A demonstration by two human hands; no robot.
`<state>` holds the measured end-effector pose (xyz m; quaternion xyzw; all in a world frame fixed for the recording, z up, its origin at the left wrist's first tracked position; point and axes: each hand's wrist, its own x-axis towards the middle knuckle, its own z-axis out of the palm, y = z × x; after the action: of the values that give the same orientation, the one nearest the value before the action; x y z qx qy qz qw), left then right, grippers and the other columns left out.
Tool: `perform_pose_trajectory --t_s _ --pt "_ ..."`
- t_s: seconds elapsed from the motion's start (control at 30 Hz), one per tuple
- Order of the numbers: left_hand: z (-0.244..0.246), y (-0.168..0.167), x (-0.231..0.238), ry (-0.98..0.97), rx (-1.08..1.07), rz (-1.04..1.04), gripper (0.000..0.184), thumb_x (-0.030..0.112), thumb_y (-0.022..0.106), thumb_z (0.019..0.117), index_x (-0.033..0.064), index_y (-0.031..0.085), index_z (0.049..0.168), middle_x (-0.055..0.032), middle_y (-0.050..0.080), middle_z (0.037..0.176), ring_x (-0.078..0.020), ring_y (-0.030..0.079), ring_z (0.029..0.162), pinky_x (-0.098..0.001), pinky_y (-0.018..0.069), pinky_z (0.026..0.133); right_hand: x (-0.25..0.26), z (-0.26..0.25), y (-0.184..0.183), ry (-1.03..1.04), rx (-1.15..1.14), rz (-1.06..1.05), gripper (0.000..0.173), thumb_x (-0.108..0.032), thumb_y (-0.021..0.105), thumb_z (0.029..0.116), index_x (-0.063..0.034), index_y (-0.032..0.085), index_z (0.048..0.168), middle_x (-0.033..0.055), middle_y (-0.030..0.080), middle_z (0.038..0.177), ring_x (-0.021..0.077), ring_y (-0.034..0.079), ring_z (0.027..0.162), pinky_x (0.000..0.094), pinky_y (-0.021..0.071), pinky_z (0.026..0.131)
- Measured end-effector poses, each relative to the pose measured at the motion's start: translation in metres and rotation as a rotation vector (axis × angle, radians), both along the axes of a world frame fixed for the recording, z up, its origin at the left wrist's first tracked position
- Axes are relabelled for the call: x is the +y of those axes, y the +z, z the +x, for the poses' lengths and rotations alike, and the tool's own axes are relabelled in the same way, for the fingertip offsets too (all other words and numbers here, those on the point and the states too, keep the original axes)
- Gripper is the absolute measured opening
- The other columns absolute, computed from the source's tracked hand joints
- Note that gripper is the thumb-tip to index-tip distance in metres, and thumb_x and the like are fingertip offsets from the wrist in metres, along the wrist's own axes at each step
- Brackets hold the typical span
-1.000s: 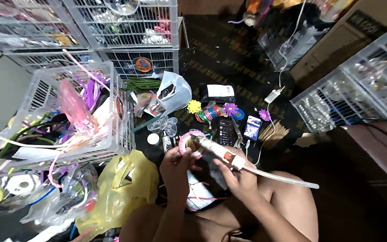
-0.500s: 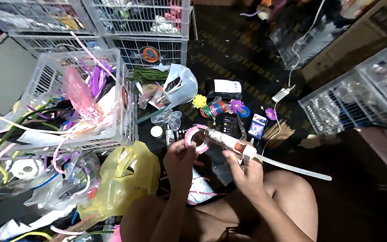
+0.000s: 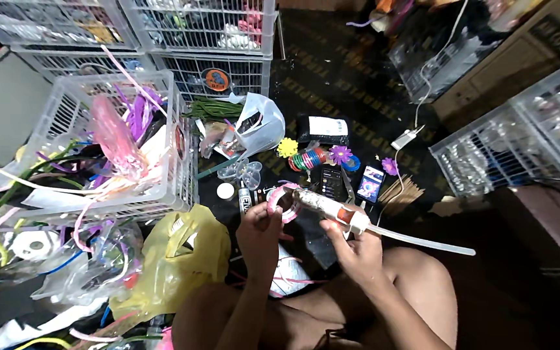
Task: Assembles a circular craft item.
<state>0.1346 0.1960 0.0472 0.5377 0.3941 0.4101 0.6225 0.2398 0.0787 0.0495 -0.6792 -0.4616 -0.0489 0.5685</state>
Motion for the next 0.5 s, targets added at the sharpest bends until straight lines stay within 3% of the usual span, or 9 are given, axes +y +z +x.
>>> perform_pose_trajectory --t_s 0.13,0.27,0.5 --pt "0.0004 -0.0007 -0.0005 -0.007 0.004 0.011 0.018 -0.001 0.072 0.0896 -0.0048 0.065 0.106 -0.0029 0.073 0.085 -0.0047 0.070 0.068 -0.0213 0.0616 0.063 -0.0004 -0.0008 0.0017 0.047 0.007 -0.006 0.034 -0.028 0.064 0.1014 0.0053 0.066 0.111 0.0029 0.071 0.107 -0.0066 0.064 0.101 0.0135 0.0531 0.093" --pt "-0.0002 -0.0042 0.0010 -0.006 -0.013 0.035 0.018 -0.001 0.072 0.0892 -0.0046 0.066 0.105 -0.0022 0.073 0.085 -0.0053 0.071 0.070 -0.0221 0.0624 0.066 -0.0004 0.0018 0.0020 -0.019 0.041 -0.018 0.036 -0.025 0.065 0.0999 0.0093 0.066 0.109 0.0031 0.072 0.104 -0.0082 0.064 0.098 0.0126 0.0536 0.091" --pt "-0.0013 0.0041 0.0011 -0.049 -0.026 -0.093 0.016 -0.001 0.070 0.0913 -0.0041 0.065 0.106 -0.0027 0.073 0.085 -0.0081 0.072 0.069 -0.0243 0.0629 0.065 -0.0023 0.0052 0.0003 -0.015 0.075 -0.020 0.035 -0.026 0.065 0.0999 0.0086 0.066 0.108 0.0035 0.072 0.104 -0.0070 0.064 0.098 0.0137 0.0539 0.091"
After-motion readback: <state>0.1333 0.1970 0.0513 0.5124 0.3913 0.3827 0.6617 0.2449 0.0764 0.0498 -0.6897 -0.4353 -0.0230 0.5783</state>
